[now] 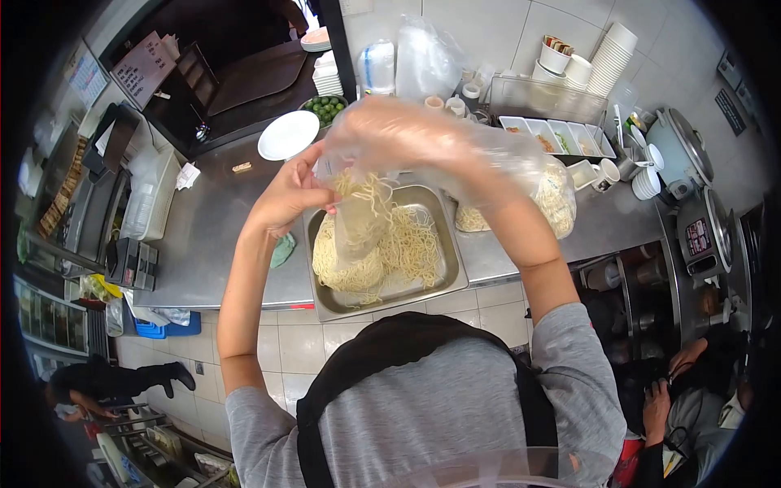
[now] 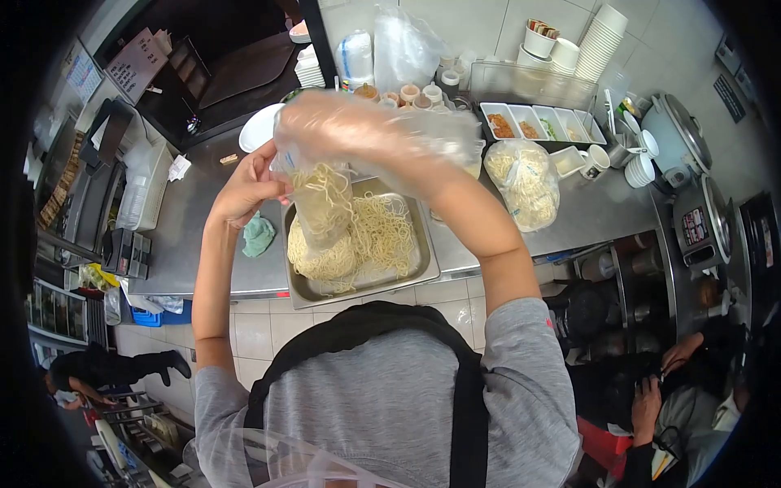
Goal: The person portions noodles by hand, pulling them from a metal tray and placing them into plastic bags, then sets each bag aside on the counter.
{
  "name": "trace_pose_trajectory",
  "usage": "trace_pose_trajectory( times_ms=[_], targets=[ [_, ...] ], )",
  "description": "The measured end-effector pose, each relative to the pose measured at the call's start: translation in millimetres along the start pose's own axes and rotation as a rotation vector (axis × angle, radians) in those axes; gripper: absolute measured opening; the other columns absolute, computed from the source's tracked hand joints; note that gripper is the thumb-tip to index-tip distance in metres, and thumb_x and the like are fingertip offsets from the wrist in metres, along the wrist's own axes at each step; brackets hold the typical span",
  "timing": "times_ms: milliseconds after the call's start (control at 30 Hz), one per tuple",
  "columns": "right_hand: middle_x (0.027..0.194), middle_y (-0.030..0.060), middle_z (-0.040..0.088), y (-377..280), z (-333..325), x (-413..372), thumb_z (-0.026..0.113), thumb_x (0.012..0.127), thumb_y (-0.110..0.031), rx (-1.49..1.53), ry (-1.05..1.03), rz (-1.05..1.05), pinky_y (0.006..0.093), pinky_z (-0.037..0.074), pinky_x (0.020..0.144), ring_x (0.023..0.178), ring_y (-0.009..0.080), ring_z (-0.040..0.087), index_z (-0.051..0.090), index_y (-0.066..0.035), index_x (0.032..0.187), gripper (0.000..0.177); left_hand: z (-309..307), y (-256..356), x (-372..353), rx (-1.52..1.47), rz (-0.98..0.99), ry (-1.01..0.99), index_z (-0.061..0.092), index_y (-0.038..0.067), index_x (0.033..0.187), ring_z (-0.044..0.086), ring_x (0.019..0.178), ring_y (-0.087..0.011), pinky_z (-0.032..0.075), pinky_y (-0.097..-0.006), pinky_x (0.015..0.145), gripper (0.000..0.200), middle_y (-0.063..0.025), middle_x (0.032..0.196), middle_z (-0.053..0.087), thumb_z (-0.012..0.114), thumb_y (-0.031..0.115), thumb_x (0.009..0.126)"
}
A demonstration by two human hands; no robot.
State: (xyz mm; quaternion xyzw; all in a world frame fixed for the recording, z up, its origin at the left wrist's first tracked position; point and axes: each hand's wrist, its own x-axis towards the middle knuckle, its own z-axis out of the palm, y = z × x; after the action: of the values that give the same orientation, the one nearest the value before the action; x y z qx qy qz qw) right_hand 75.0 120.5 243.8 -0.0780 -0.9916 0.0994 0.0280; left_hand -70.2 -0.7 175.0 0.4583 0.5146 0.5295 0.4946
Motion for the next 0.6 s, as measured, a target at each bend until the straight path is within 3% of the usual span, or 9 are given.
trace_pose_trajectory(
  times_ms=[67, 167, 233, 267, 333, 400, 433, 533, 600],
  targets=[
    [0.120, 0.0187, 0.059, 20, -7, -18, 0.073, 0.070, -0.015, 0.100, 0.197, -0.188, 0.0394, 0.049, 0.088, 0.101, 0.0322, 0.062, 0.052, -0.004, 0.127, 0.061, -1, -2, -2, -0.006, -0.006, 0.015, 0.032, -0.002, 0.140, 0.060, 0.071, -0.0068, 0.051, -0.0216, 0.061, 0.078, -0.0074, 0.134, 0.046, 0.059, -0.012, 0.068],
    [0.140, 0.0187, 0.040, 35, 28, -29, 0.079, 0.062, -0.019, 0.204, 0.472, -0.256, 0.0388, 0.042, 0.101, 0.113, 0.0348, 0.055, 0.028, -0.011, 0.144, 0.097, 0, 0, -4, -0.016, 0.046, 0.043, 0.032, -0.002, 0.140, 0.061, 0.073, -0.0067, 0.051, -0.0212, 0.061, 0.078, -0.0084, 0.141, 0.039, 0.059, -0.011, 0.068],
    [0.146, 0.0178, 0.030, 33, 82, -23, 0.080, 0.061, -0.018, 0.337, 0.558, -0.192, 0.0384, 0.037, 0.106, 0.117, 0.0358, 0.052, 0.016, -0.013, 0.147, 0.108, 7, 14, -13, -0.014, 0.151, 0.128, 0.032, -0.003, 0.140, 0.061, 0.074, -0.0065, 0.051, -0.0207, 0.061, 0.078, -0.0092, 0.143, 0.036, 0.059, -0.012, 0.068],
    [0.149, 0.0174, 0.025, 26, 99, -21, 0.081, 0.060, -0.018, 0.404, 0.606, -0.158, 0.0382, 0.034, 0.109, 0.119, 0.0363, 0.050, 0.010, -0.014, 0.149, 0.113, 6, 17, -17, -0.033, 0.187, 0.137, 0.031, -0.003, 0.140, 0.061, 0.073, -0.0073, 0.051, -0.0220, 0.062, 0.078, -0.0105, 0.133, 0.043, 0.058, -0.013, 0.068],
    [0.137, 0.0206, 0.042, 20, 104, -20, 0.075, 0.067, -0.013, 0.536, 0.441, -0.003, 0.0387, 0.041, 0.101, 0.114, 0.0356, 0.054, 0.017, -0.013, 0.147, 0.099, 1, 19, -25, -0.075, 0.250, 0.153, 0.031, -0.003, 0.140, 0.061, 0.070, -0.0089, 0.051, -0.0248, 0.062, 0.077, -0.0132, 0.113, 0.058, 0.055, -0.015, 0.068],
    [0.129, 0.0215, 0.051, 28, 112, -13, 0.071, 0.071, -0.010, 0.546, 0.313, 0.091, 0.0390, 0.044, 0.095, 0.110, 0.0357, 0.057, 0.018, -0.013, 0.147, 0.093, -12, 1, -25, -0.036, 0.149, 0.149, 0.030, -0.003, 0.141, 0.061, 0.070, -0.0094, 0.051, -0.0241, 0.061, 0.078, -0.0124, 0.115, 0.057, 0.056, -0.014, 0.068],
    [0.103, 0.0172, 0.065, 27, 108, -11, 0.067, 0.074, -0.008, 0.503, 0.344, 0.070, 0.0352, 0.051, 0.078, 0.088, 0.0272, 0.066, 0.023, -0.013, 0.146, 0.085, -19, -5, -26, -0.020, 0.117, 0.146, 0.030, -0.003, 0.141, 0.061, 0.070, -0.0096, 0.051, -0.0240, 0.061, 0.078, -0.0126, 0.119, 0.055, 0.056, -0.014, 0.067],
    [0.085, 0.0094, 0.066, 19, 70, -15, 0.066, 0.074, -0.005, 0.669, 0.154, 0.162, 0.0296, 0.053, 0.065, 0.069, 0.0148, 0.063, 0.028, -0.013, 0.145, 0.081, -22, -18, -23, -0.016, 0.096, 0.150, 0.031, -0.004, 0.140, 0.061, 0.069, -0.0100, 0.050, -0.0233, 0.060, 0.079, -0.0115, 0.139, 0.041, 0.057, -0.013, 0.066],
    [0.076, 0.0036, 0.064, 25, 70, -5, 0.063, 0.079, -0.003, 0.881, 0.307, -0.022, 0.0242, 0.050, 0.058, 0.064, 0.0073, 0.059, 0.039, -0.013, 0.140, 0.067, -23, -20, -24, -0.031, 0.112, 0.135, 0.032, -0.004, 0.139, 0.061, 0.069, -0.0100, 0.050, -0.0232, 0.060, 0.079, -0.0100, 0.145, 0.034, 0.058, -0.013, 0.066]
  ],
)
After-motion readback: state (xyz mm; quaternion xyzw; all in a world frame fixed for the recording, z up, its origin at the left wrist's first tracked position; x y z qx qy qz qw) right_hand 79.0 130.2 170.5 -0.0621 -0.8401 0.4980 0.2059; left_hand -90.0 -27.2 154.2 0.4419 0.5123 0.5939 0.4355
